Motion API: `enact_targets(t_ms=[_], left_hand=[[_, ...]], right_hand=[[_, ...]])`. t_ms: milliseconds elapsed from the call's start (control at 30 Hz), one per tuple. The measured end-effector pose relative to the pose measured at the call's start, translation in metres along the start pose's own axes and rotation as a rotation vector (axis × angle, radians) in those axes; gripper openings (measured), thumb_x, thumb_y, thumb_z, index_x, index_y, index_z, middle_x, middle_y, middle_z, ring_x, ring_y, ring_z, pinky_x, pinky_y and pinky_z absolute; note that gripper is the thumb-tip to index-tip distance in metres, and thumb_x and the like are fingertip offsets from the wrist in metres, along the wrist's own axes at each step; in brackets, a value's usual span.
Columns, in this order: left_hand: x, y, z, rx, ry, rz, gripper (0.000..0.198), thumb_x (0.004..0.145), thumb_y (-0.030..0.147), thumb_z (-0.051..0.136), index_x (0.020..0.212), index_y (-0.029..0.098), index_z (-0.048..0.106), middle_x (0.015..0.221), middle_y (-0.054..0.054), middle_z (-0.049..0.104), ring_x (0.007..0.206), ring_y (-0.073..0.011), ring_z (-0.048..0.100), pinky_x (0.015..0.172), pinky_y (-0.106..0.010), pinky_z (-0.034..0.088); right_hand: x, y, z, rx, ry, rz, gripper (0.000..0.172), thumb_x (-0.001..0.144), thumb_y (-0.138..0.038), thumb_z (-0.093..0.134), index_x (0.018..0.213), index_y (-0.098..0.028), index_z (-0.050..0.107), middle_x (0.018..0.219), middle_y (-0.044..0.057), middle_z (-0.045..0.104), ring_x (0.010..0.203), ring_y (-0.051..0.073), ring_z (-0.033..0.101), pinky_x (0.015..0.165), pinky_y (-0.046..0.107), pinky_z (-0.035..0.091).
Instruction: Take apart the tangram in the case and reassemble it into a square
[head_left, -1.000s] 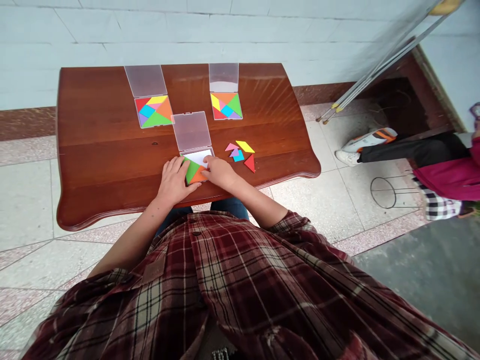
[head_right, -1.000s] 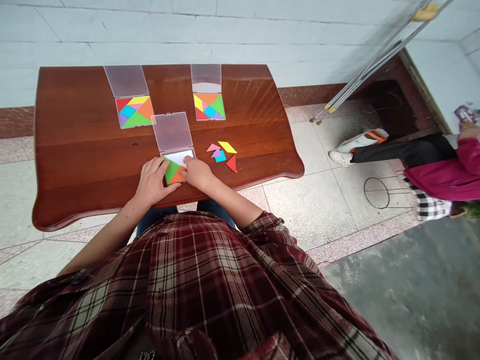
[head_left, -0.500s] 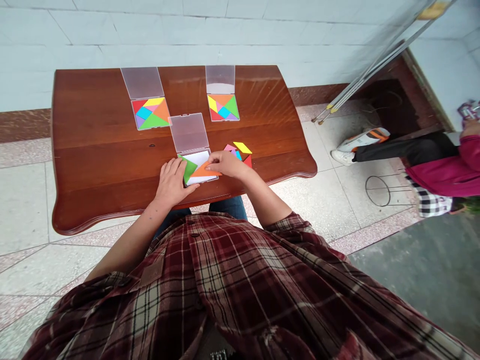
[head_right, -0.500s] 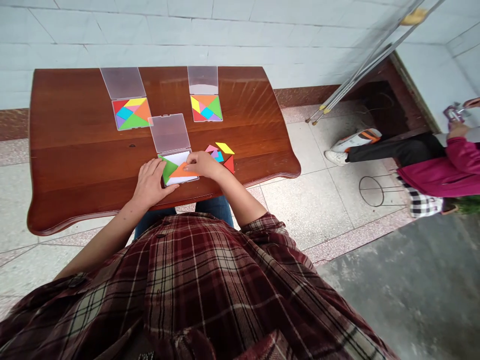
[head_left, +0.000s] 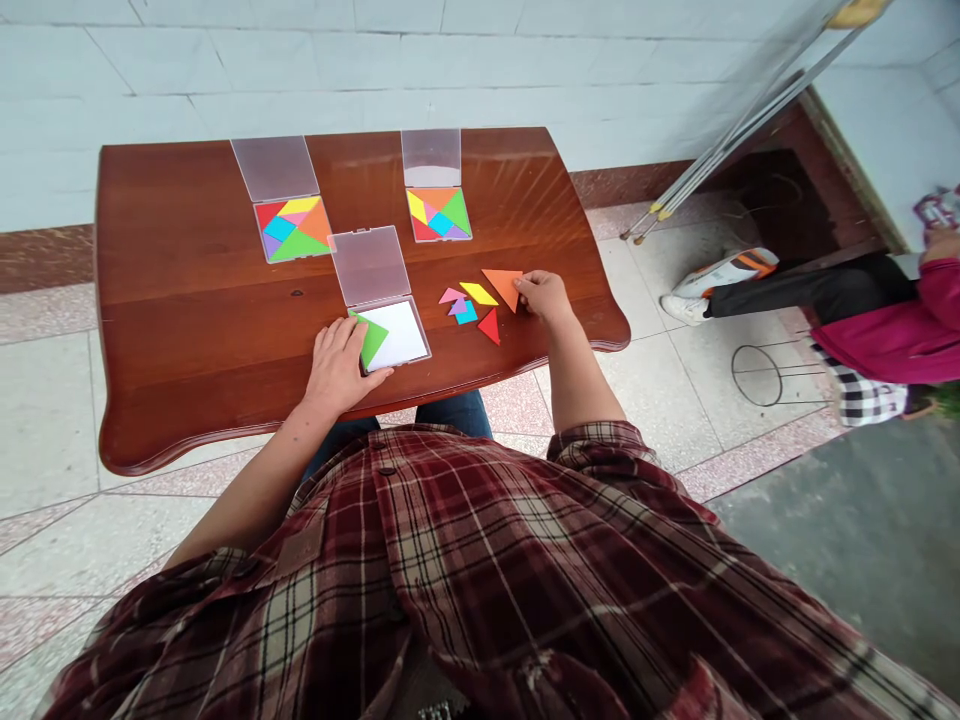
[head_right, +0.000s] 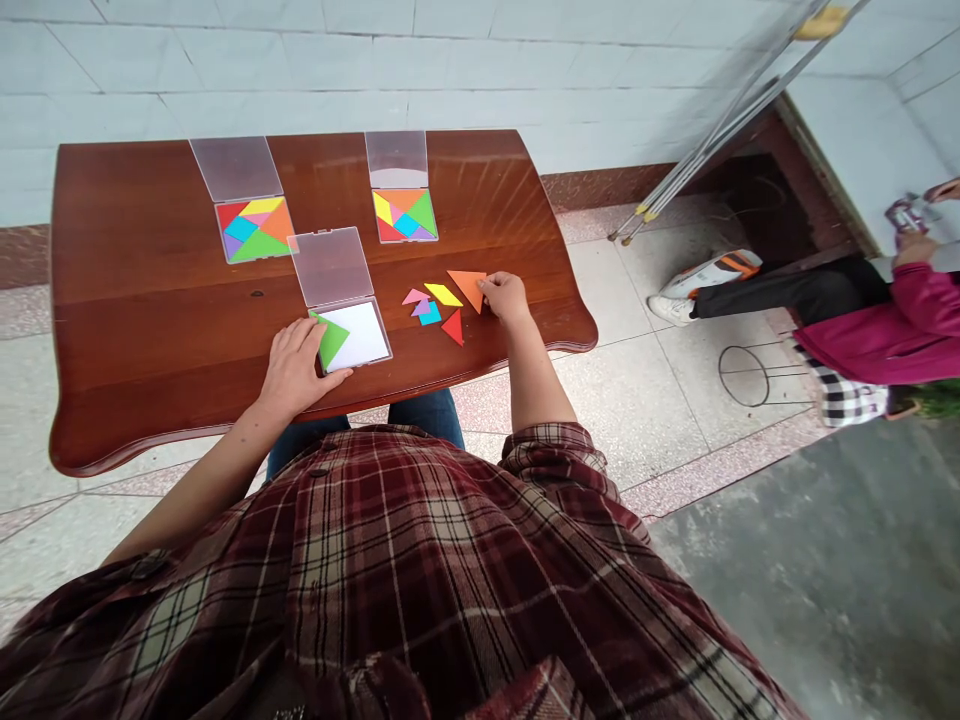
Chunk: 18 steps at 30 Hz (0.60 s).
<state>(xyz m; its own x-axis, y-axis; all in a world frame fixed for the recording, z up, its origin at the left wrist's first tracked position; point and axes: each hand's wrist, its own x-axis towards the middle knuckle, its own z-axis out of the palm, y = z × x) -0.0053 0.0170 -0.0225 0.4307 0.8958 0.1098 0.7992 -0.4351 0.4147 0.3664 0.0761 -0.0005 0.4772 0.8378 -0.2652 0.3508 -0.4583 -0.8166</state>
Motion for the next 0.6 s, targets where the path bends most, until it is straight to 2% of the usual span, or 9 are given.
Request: enact_targets(t_ms=[267, 533, 600], left_hand=[[0.0, 0.002, -0.002, -0.005, -0.009, -0.005, 0.075, 0.083, 0.055, 0.064, 0.143, 0.014, 0.046, 0.153, -0.019, 0.045, 0.143, -0.0416, 0.038, 0.123, -0.058, 0.025], [0.0, 0.003, -0.002, -0.013, -0.009, -0.011, 0.075, 0.082, 0.053, 0.066, 0.144, 0.016, 0.045, 0.153, -0.018, 0.045, 0.144, -0.0413, 0.038, 0.122, -0.06, 0.025], [0.0, 0.003, -0.002, -0.016, -0.01, -0.014, 0.075, 0.082, 0.053, 0.066, 0.144, 0.016, 0.045, 0.153, -0.019, 0.045, 0.144, -0.0415, 0.037, 0.122, -0.06, 0.025]], right_hand=[[0.015, 0.01, 0.008, -0.14, -0.047, -0.123, 0.007, 0.078, -0.015, 0.062, 0.072, -0.017, 0.058, 0.058, -0.005, 0.054, 0.052, 0.009, 0.048, 0.059, 0.025, 0.039], [0.004, 0.002, 0.009, -0.345, -0.043, -0.179, 0.001, 0.08, -0.015, 0.062, 0.08, -0.016, 0.062, 0.075, 0.002, 0.063, 0.069, 0.016, 0.055, 0.072, 0.03, 0.044], [0.003, -0.001, 0.01, -0.411, -0.033, -0.184, 0.005, 0.081, -0.016, 0.062, 0.085, -0.015, 0.065, 0.08, 0.005, 0.065, 0.074, 0.018, 0.056, 0.076, 0.032, 0.045]])
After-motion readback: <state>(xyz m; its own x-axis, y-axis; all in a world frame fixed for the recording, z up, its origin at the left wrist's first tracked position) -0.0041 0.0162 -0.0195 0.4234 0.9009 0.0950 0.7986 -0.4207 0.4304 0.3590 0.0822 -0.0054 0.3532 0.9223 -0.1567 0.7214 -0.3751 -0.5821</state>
